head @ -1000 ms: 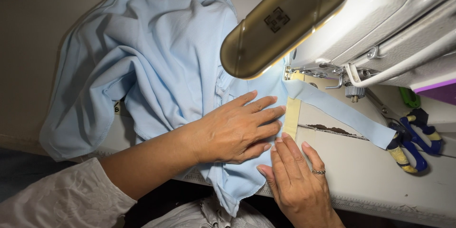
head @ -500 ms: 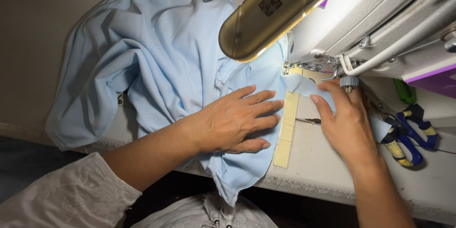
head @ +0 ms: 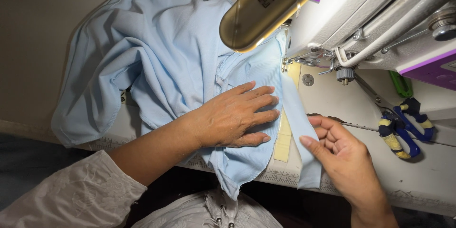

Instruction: Trim excess thread and fabric from a light blue garment using thread snips at a sewing workstation.

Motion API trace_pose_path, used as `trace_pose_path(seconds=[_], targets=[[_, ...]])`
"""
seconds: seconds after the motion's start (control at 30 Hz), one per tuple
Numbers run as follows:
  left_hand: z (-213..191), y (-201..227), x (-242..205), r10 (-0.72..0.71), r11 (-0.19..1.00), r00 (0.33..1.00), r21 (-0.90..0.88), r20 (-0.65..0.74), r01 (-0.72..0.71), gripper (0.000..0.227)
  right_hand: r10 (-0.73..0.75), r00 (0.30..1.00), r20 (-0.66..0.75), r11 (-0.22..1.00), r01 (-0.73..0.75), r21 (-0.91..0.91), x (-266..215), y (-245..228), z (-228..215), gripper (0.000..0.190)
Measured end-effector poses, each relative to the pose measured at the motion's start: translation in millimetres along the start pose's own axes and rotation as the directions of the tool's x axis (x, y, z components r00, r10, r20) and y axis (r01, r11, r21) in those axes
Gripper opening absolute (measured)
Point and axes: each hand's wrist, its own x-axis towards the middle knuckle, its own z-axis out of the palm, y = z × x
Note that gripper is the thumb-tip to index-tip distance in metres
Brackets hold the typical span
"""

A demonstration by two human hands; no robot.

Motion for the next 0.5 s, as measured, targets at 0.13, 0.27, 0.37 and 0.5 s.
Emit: trace_pose_path(seconds=[0.13,0.27,0.37,0.5], targets=[[-1.5,0.4,0.5,-0.009,1.000,1.000,-0.008,0.018,0.009,0.042,0.177,0.984,-0.024,0.979,-0.178,-0.098,-23.5,-6.8,12.6,0.049],[-5.9,2.1,3.6,0.004,0.998,1.000,-0.059,-0.017,-0.005,0.042,-0.398,0.917,-0.008,0.856,0.368,-0.363,-48.2,14.1,24.7,0.025],[-4.5,2.3,2.0,-0.008,0.998,1.000,-0.067,-0.010,0.007,0.039,-0.635,0.770,0.070,0.569,0.526,-0.632,-63.8,28.7,42.3,0.022],[-8.4,4.2,4.0,-0.027,0.996,0.998,-0.086,0.052,0.031,0.035,-0.755,0.636,0.160,0.401,0.641,-0.654,-74.7,36.5,56.0,0.019]])
